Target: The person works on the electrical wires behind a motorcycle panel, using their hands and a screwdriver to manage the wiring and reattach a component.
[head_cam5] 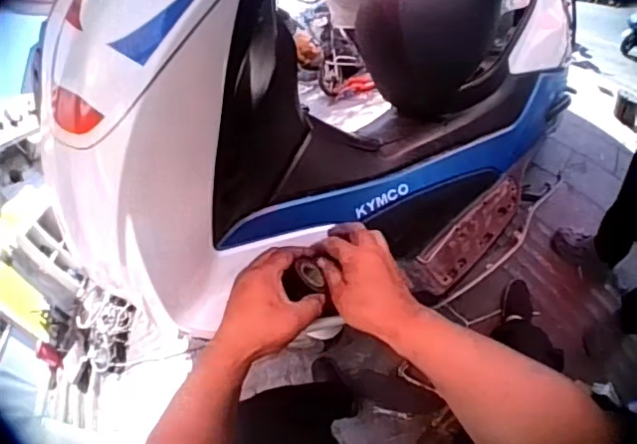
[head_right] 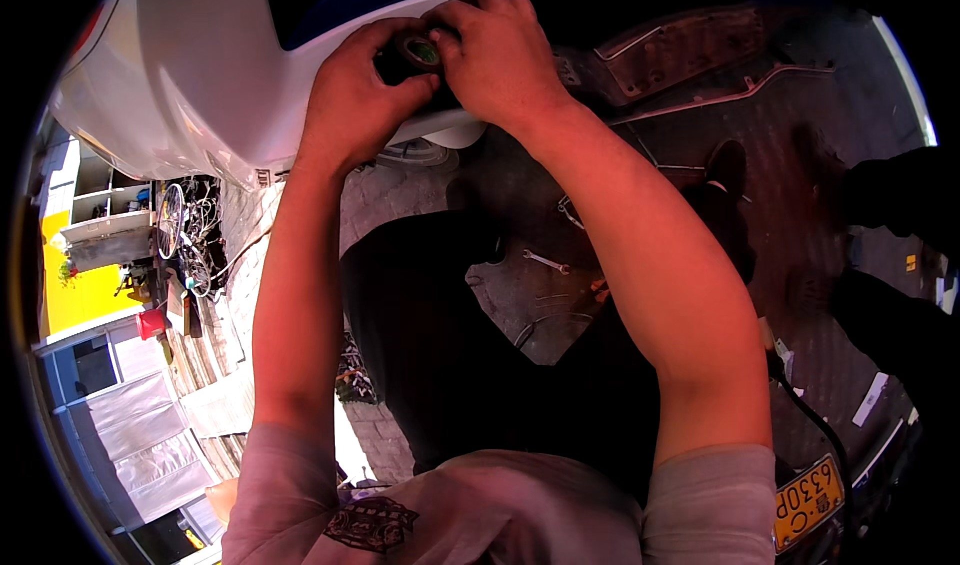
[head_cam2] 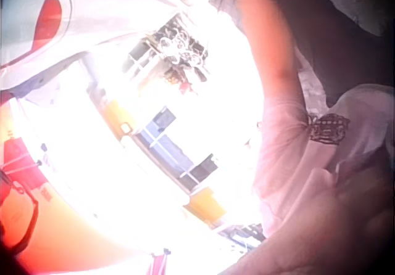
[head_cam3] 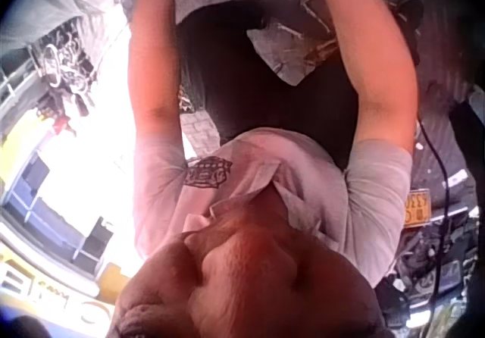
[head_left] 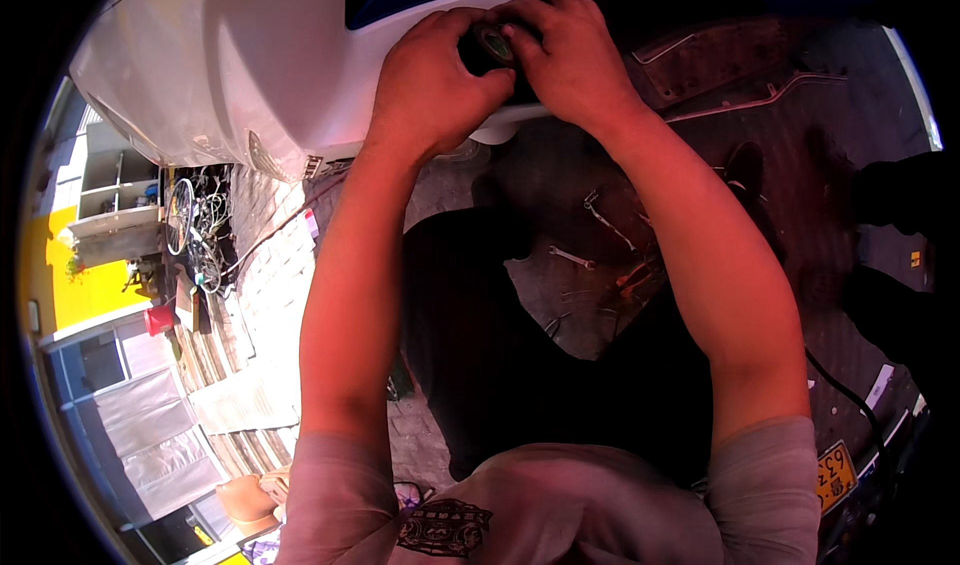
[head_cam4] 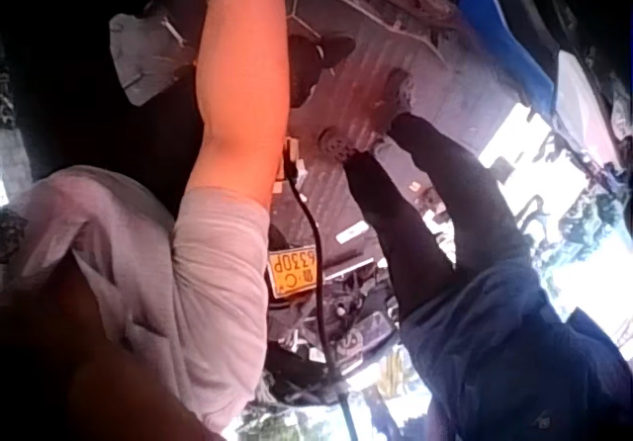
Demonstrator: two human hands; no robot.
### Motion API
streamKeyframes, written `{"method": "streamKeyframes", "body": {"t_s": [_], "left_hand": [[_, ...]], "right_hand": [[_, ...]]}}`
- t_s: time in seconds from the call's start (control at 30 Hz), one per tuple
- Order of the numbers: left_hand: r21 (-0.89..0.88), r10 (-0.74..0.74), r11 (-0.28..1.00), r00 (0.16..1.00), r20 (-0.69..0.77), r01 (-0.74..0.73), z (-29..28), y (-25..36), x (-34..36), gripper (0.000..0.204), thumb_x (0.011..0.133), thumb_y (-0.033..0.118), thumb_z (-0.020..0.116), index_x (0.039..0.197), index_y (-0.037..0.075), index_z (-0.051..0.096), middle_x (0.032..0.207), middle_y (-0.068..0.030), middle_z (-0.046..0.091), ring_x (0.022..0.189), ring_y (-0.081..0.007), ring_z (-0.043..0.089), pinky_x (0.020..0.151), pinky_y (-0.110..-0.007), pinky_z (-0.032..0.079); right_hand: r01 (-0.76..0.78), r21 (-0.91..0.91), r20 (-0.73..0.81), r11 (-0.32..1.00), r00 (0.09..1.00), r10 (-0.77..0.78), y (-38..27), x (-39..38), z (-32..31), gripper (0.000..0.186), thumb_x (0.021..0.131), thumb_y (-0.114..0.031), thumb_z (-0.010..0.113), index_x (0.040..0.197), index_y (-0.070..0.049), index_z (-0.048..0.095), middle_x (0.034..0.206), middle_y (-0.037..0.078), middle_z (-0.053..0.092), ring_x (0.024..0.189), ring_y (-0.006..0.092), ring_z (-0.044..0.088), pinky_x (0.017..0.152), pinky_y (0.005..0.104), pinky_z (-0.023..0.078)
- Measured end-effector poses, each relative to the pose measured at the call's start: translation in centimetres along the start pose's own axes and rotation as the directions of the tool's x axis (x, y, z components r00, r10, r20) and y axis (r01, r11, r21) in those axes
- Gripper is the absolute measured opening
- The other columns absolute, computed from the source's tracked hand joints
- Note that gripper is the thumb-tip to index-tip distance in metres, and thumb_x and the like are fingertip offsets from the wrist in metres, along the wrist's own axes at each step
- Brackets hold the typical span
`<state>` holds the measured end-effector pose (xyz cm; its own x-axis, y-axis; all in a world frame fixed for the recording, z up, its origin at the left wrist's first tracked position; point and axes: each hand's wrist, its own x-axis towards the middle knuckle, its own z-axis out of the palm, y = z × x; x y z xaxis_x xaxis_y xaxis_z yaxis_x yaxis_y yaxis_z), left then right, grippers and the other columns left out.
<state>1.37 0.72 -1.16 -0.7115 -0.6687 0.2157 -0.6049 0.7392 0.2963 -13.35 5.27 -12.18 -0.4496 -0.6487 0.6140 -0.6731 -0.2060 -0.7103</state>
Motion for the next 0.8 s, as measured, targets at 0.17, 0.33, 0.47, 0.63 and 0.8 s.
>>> {"method": "streamKeyframes", "body": {"t_s": [0.17,0.33,0.47,0.63,0.8], "left_hand": [[-0.173,-0.150,0.971,0.984,0.095,0.164,-0.6,0.6,0.2,0.052,0.084,0.021,0.081,0.134,0.007,0.072,0.114,-0.0128,0.078,0.106,-0.0234,0.074,0.095,-0.034,0.057],[-0.194,-0.181,0.968,0.978,-0.101,0.159,0.1,-1.3,1.0,0.059,0.080,0.030,0.079,0.135,0.009,0.072,0.112,-0.0172,0.080,0.104,-0.0311,0.077,0.097,-0.038,0.058],[-0.156,-0.105,0.985,0.976,-0.189,0.076,1.2,-1.2,0.9,0.061,0.086,0.026,0.076,0.143,0.008,0.066,0.127,-0.0201,0.074,0.116,-0.0333,0.074,0.102,-0.040,0.056],[0.157,0.155,0.980,0.957,-0.247,-0.119,1.4,-0.8,0.1,0.052,0.096,0.017,0.074,0.146,0.008,0.065,0.134,-0.0178,0.069,0.116,-0.0294,0.069,0.104,-0.039,0.055],[0.417,0.338,0.892,0.868,-0.365,-0.172,1.2,0.3,-0.3,0.047,0.092,0.010,0.073,0.139,0.015,0.070,0.135,-0.0190,0.061,0.110,-0.0308,0.067,0.097,-0.045,0.055]], "right_hand": [[-0.279,0.206,0.295,0.938,0.932,0.212,0.4,0.9,-1.6,0.024,0.101,-0.027,0.070,0.116,-0.011,0.081,0.113,0.014,0.077,0.107,0.0352,0.073,0.095,0.0448,0.057],[-0.268,0.282,0.185,0.921,0.957,0.222,-0.2,0.4,-0.4,0.020,0.099,-0.024,0.072,0.110,-0.009,0.080,0.108,0.013,0.077,0.103,0.0358,0.073,0.090,0.0454,0.058],[-0.148,0.136,0.102,0.980,0.986,0.135,-0.1,-0.4,-0.5,0.016,0.098,-0.017,0.072,0.110,-0.009,0.078,0.108,0.012,0.073,0.108,0.0347,0.070,0.094,0.0431,0.056],[-0.154,0.189,0.059,0.970,0.988,0.145,-0.4,-0.7,-0.1,0.014,0.097,-0.014,0.071,0.110,-0.010,0.077,0.109,0.011,0.072,0.110,0.0354,0.068,0.094,0.0437,0.056],[-0.041,0.135,-0.030,0.990,0.999,0.046,-1.2,-0.8,-0.2,0.015,0.093,-0.011,0.073,0.106,-0.014,0.078,0.111,0.007,0.071,0.112,0.0320,0.067,0.095,0.0462,0.056]]}}
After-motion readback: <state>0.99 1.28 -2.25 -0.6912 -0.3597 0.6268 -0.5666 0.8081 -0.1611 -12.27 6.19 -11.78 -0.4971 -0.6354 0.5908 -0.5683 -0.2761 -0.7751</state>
